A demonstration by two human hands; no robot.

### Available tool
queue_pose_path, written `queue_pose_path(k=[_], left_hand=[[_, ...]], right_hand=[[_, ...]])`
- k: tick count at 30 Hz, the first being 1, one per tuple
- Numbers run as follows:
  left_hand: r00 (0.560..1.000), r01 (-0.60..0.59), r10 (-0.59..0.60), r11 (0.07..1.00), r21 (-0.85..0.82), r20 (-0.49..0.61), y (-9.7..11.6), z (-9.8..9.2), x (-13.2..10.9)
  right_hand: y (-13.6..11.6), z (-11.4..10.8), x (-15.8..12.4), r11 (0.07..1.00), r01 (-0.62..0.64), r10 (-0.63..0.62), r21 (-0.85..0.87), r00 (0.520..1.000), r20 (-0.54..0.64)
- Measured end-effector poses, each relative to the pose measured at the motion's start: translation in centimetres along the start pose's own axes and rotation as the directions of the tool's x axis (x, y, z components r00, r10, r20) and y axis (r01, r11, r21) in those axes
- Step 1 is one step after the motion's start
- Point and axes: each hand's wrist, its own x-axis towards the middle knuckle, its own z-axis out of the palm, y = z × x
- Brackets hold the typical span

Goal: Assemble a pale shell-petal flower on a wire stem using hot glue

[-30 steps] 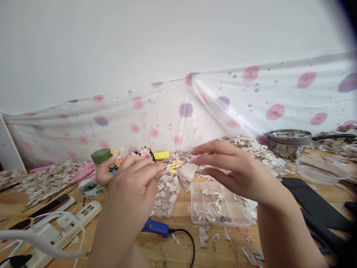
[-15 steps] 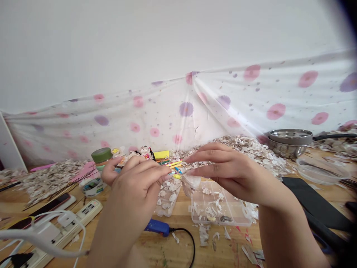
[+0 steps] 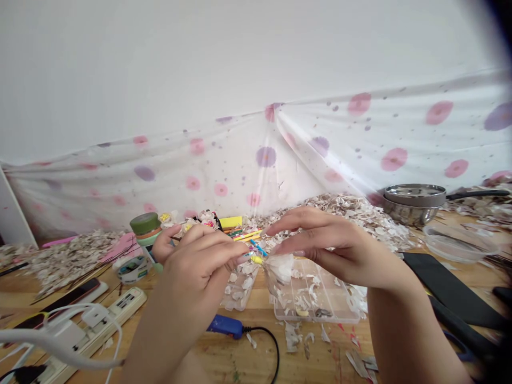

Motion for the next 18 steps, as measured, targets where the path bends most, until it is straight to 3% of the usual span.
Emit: queue_pose_path(k=[8, 12, 14, 16, 18], left_hand=[[1.0, -0.003, 0.002, 0.999, -0.052, -0.022, -0.7, 0.4, 0.3], [0.993, 0.113, -0.113, 0.952, -0.284, 0.015, -1.2, 0.7, 0.4], [0.966, 0.259, -0.216, 0.821, -0.509, 0.144, -1.2, 0.8, 0.7], [0.914, 0.405, -0.289, 0.601, -0.689, 0.284, -1.1, 1.0, 1.2], [0.879, 0.459, -0.354, 0.443, -0.77, 0.32, -0.9, 1.2, 1.7]], right_hand=[[-0.4, -0.3, -0.2, 1.0, -0.003, 0.002, -0.026, 1.0, -0.028], [-0.3, -0.4, -0.6, 1.0, 0.018, -0.015, 0.022, 0.99, -0.138], [0.0, -0.4, -0.8, 0.999, 0.005, 0.007, 0.053, 0.975, -0.222], [0.2, -0.3, -0.9, 0.997, -0.024, 0.048, 0.08, 0.948, -0.314], [0.4, -0.2, -1.0, 0.993, -0.058, 0.093, 0.101, 0.917, -0.388]])
